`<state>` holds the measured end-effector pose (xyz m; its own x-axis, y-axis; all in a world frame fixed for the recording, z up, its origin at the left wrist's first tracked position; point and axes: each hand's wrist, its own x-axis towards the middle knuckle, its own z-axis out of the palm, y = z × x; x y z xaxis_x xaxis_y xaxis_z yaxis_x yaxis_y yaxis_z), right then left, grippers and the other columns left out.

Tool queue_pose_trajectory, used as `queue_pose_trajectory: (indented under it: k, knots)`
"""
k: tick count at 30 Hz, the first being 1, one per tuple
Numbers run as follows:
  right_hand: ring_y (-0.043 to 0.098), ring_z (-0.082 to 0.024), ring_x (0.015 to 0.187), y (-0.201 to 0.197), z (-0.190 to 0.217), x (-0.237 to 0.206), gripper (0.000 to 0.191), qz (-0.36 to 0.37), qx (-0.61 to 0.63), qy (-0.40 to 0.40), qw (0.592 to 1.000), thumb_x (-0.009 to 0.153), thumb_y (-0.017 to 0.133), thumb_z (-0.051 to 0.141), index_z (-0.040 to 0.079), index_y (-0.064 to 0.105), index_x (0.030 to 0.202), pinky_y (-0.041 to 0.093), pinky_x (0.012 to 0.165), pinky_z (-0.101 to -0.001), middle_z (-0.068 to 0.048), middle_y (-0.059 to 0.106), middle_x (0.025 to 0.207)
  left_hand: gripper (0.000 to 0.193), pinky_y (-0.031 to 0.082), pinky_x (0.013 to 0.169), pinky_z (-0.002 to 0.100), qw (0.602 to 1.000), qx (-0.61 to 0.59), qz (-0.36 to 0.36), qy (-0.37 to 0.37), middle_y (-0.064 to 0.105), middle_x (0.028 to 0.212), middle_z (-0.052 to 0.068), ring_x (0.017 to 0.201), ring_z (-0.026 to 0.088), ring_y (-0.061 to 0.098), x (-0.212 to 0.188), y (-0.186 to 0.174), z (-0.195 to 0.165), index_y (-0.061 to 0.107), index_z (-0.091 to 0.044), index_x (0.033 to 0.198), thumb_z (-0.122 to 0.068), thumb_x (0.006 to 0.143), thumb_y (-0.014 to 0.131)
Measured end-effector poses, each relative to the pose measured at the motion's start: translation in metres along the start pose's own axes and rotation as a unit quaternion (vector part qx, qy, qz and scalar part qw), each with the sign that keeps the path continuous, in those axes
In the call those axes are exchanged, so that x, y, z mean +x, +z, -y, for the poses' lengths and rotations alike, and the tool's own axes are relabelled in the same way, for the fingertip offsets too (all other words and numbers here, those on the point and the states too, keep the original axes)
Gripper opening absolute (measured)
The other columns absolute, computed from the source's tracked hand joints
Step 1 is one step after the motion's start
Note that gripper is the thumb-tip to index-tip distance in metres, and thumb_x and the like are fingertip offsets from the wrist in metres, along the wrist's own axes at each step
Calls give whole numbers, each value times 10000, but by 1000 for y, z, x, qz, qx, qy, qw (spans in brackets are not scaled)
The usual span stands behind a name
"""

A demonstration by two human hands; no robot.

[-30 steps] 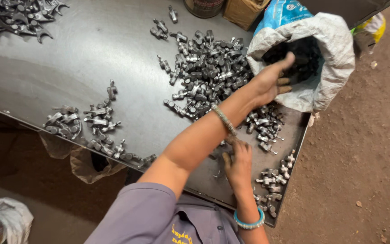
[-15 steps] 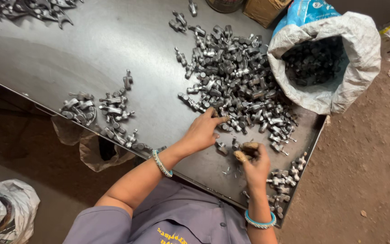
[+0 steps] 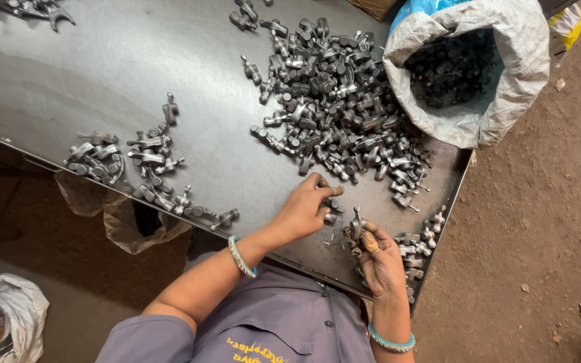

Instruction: The person sorts small metal castings on a metal table, picking individual pieces from a large pile, briefly handling each piece, and placing them into separate groups on the table and into a paper sack. The person occasionally sweeps stray pieces back toward the main pile by hand.

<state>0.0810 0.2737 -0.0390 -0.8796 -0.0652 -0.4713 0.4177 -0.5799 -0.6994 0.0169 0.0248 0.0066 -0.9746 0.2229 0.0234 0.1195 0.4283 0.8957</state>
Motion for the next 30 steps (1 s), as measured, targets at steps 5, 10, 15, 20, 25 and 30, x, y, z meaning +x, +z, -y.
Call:
queue_pose_trajectory:
  k: [5,10,15,20,25,30]
  knots:
    - [697,-215,1056,31,3,-9,301,-5,-25,6,1000,936,662,51,-74,651,1210,547,960,-316,-153,727,1138,322,535,790,427,979,-143,-46,-135,650,1007,78,875,250,643,-22,15,-3,724,-91,1204,-309,981,643]
    - [640,-246,1014,85,18,-6,310,7,-519,-274,809,860,759,39,7,733,1168,519,890,-346,-137,699,1104,483,570,645,309,776,-565,-14,-280,720,853,73,717,163,686,-29,25,20,725,-12,1107,-439,1030,512]
    - [632,-308,971,109,14,21,383,-25,-638,-268,722,792,822,87,36,708,1154,516,851,-395,-173,677,1032,235,550,458,308,876,-410,-16,-252,702,737,113,539,175,692,-33,5,40,676,18,1030,-195,948,733]
    - [689,-222,956,73,-2,46,257,-11,-469,-204,859,932,748,105,-2,713,1163,555,875,-342,-108,769,1057,268,524,441,313,926,-282,19,-251,739,785,121,522,155,677,-31,-4,35,686,15,1103,-134,888,745]
    - [710,-195,943,20,5,45,299,-1,-36,1,999,971,669,119,-44,655,1222,581,869,-340,-126,746,1091,307,546,453,310,926,-297,20,-231,730,878,96,543,166,699,-29,12,31,656,49,1127,-92,874,756]
    - [710,-204,901,18,16,31,277,-7,8,43,999,967,678,147,-17,681,1190,588,808,-376,-116,744,1053,334,535,440,311,880,-413,45,-229,730,934,146,542,174,673,-20,31,36,619,23,1140,-191,907,727]
